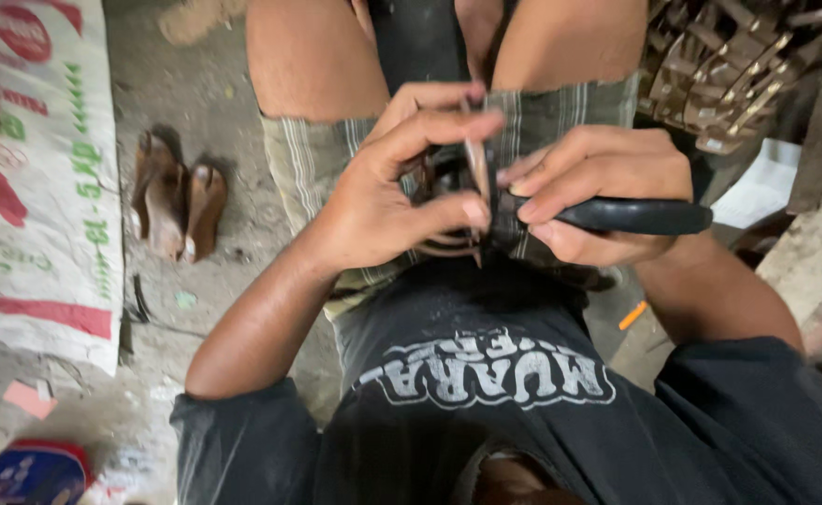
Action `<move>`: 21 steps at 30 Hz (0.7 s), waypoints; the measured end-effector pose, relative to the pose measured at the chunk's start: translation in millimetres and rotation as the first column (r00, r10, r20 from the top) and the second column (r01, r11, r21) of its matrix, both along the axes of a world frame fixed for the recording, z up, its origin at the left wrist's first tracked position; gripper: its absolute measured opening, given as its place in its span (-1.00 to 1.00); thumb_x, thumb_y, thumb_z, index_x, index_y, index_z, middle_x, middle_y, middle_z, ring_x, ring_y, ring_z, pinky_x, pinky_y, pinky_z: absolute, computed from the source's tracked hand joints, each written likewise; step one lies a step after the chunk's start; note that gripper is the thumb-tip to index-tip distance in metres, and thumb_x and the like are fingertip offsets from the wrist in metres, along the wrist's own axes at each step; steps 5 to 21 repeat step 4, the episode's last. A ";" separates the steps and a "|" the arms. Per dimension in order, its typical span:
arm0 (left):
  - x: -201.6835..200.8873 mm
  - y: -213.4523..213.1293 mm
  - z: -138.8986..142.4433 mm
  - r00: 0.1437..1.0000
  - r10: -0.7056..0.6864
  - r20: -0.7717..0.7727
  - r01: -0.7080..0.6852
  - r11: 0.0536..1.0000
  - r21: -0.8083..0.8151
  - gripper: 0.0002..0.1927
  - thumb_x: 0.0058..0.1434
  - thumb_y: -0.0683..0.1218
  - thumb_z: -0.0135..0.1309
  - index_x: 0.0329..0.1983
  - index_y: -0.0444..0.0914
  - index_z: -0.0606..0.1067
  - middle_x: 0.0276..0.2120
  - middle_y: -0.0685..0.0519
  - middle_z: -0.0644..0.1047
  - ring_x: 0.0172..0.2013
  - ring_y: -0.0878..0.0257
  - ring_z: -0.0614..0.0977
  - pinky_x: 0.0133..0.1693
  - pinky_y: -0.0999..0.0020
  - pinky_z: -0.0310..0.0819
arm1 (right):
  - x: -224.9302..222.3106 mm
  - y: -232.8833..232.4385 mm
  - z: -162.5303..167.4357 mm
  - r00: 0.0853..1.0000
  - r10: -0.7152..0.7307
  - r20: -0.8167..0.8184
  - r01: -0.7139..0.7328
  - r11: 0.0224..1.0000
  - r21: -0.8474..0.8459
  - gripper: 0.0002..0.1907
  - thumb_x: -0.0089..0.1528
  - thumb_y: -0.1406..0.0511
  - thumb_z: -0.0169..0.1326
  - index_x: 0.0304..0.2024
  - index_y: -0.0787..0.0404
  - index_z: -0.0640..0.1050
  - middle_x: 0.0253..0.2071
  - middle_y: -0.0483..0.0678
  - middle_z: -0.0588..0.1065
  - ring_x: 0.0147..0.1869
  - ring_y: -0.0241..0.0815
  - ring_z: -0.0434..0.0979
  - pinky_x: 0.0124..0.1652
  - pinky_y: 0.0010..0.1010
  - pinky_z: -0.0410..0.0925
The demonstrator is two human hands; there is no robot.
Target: The person assembles sandals by attaching black rubber soles to brown straps using a handheld tool. They repeatedly pick up a sole, align it with the strap, and press it into place while seated on the floor.
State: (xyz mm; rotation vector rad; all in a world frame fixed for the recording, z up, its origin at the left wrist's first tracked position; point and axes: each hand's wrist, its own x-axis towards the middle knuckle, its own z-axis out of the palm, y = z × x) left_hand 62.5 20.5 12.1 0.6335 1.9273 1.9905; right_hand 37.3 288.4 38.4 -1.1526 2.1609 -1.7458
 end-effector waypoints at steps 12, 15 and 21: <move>0.8 3.1 0.7 0.994 -0.007 0.112 0.001 0.998 0.055 -0.60 0.44 -0.11 0.32 0.28 -0.14 0.49 0.32 0.00 0.35 0.34 0.17 0.39 0.39 0.32 0.28 | 9.3 -1.6 -4.1 0.997 -0.071 -0.001 0.071 0.994 -0.085 -0.90 0.17 0.42 0.25 -0.26 0.28 0.61 -0.18 0.11 0.57 -0.04 0.03 0.70 -0.05 -0.33 0.57; 0.8 3.1 0.7 0.994 -0.007 0.112 0.001 0.998 0.055 -0.60 0.44 -0.11 0.32 0.28 -0.14 0.49 0.32 0.00 0.35 0.34 0.17 0.39 0.39 0.32 0.28 | 9.3 -1.6 -4.1 0.997 -0.071 -0.001 0.071 0.994 -0.085 -0.90 0.17 0.42 0.25 -0.26 0.28 0.61 -0.18 0.11 0.57 -0.04 0.03 0.70 -0.05 -0.33 0.57; 0.8 3.1 0.7 0.994 -0.007 0.112 0.001 0.998 0.055 -0.60 0.44 -0.11 0.32 0.28 -0.14 0.49 0.32 0.00 0.35 0.34 0.17 0.39 0.39 0.32 0.28 | 9.3 -1.6 -4.1 0.997 -0.071 -0.001 0.071 0.994 -0.085 -0.90 0.17 0.42 0.25 -0.26 0.28 0.61 -0.18 0.11 0.57 -0.04 0.03 0.70 -0.05 -0.33 0.57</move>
